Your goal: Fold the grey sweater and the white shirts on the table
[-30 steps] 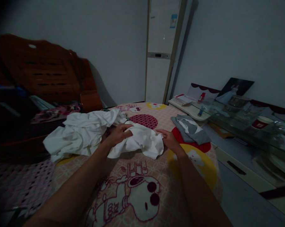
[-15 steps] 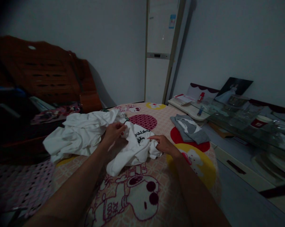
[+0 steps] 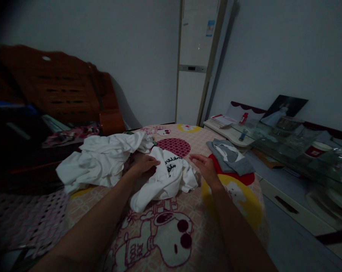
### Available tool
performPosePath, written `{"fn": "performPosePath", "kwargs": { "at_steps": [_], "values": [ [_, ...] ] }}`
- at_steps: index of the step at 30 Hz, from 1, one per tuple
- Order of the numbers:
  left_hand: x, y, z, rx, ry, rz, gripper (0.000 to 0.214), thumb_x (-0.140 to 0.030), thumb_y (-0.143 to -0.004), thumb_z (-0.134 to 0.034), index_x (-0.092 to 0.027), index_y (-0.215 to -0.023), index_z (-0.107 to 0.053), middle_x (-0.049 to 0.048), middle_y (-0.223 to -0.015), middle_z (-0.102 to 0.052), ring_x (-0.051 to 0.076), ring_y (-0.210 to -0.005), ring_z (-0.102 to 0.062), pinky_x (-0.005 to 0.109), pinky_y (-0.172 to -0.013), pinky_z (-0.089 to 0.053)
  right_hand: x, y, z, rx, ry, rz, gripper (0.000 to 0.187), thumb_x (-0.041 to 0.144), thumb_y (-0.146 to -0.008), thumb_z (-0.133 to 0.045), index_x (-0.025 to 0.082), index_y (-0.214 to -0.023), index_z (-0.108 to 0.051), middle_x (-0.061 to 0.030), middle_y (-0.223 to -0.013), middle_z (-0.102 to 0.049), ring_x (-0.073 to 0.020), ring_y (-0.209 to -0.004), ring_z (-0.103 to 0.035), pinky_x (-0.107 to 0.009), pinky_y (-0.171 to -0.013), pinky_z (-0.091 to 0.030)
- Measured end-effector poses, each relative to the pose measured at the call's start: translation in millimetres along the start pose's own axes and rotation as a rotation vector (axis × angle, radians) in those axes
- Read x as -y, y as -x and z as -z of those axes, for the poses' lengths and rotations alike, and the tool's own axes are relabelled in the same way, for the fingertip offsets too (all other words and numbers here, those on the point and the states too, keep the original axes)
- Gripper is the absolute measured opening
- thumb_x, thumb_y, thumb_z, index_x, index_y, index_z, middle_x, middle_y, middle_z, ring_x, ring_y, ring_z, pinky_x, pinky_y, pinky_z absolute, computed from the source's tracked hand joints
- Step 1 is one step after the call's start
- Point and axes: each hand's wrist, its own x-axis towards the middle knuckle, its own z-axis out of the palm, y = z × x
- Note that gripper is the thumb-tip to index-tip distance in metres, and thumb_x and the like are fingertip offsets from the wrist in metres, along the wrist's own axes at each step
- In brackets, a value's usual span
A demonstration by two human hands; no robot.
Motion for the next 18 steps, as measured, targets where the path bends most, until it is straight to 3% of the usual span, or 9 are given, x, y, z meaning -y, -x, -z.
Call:
{"fn": "performPosePath", "kwargs": {
  "at_steps": [2,5,9,13,15,18],
  "values": [
    [-6,6,0.6,0.003,0.147,0.030,0.025,-0.035,-0.061,-0.072,-0.018,-0.054,-0.056,-0.0004,-0.052,-0.056,0.014,-0.047,-0.052,0.025,-0.049,-0.040,2,6,-17,0.081,0.043,0.059,0.030,0.042,-0.077,-0.071,0.021,-0.098,-0.078,-0.0081,-0.102,-0.077,-0.0233,-0.098,-0.068,-0.037,-0.091,-0.051],
    [-20,18,1.4,0.096,0.278,-0.010,0.028,-0.035,-0.062,-0.073,-0.018,-0.055,-0.051,-0.0025,-0.052,-0.052,0.013,-0.049,-0.053,0.026,-0.054,-0.045,3,16,-42,0.245,0.176,0.088,0.032,0.041,-0.080,-0.068,0.022,-0.105,-0.077,-0.0076,-0.110,-0.075,-0.0235,-0.100,-0.067,-0.037,-0.090,-0.051],
    [-37,29,-0.9,0.220,0.225,-0.162,0.037,-0.041,-0.066,-0.072,-0.018,-0.051,-0.046,-0.0046,-0.051,-0.043,0.008,-0.048,-0.041,0.023,-0.051,-0.036,-3,21,-61,0.314,0.312,0.037,0.039,0.041,-0.076,-0.073,0.020,-0.110,-0.075,-0.0056,-0.096,-0.075,-0.0178,-0.076,-0.065,-0.030,-0.070,-0.050],
    [-48,32,-9.1,0.279,0.109,-0.413,0.043,-0.043,-0.069,-0.072,-0.017,-0.050,-0.044,-0.0037,-0.058,-0.041,0.009,-0.056,-0.038,0.022,-0.054,-0.031,-7,19,-67,0.291,0.386,0.070,0.025,0.042,-0.076,-0.072,0.018,-0.074,-0.072,0.0034,-0.060,-0.059,-0.0101,-0.055,-0.046,-0.022,-0.051,-0.034],
    [-52,34,-13.1,0.318,0.028,-0.494,0.043,-0.044,-0.070,-0.073,-0.017,-0.050,-0.047,-0.0023,-0.061,-0.043,0.010,-0.060,-0.040,0.023,-0.056,-0.033,-8,19,-68,0.265,0.364,0.066,0.028,0.040,-0.078,-0.067,0.017,-0.062,-0.065,0.0042,-0.054,-0.052,-0.0098,-0.054,-0.042,-0.022,-0.050,-0.030],
    [-54,36,-16.3,0.373,-0.020,-0.541,0.039,-0.044,-0.071,-0.074,-0.016,-0.052,-0.054,-0.0007,-0.063,-0.048,0.011,-0.062,-0.044,0.023,-0.058,-0.035,-9,19,-68,0.249,0.277,0.039,0.022,0.033,-0.076,-0.064,0.017,-0.060,-0.062,0.0037,-0.057,-0.053,-0.0110,-0.057,-0.044,-0.022,-0.052,-0.032]
  ]
}}
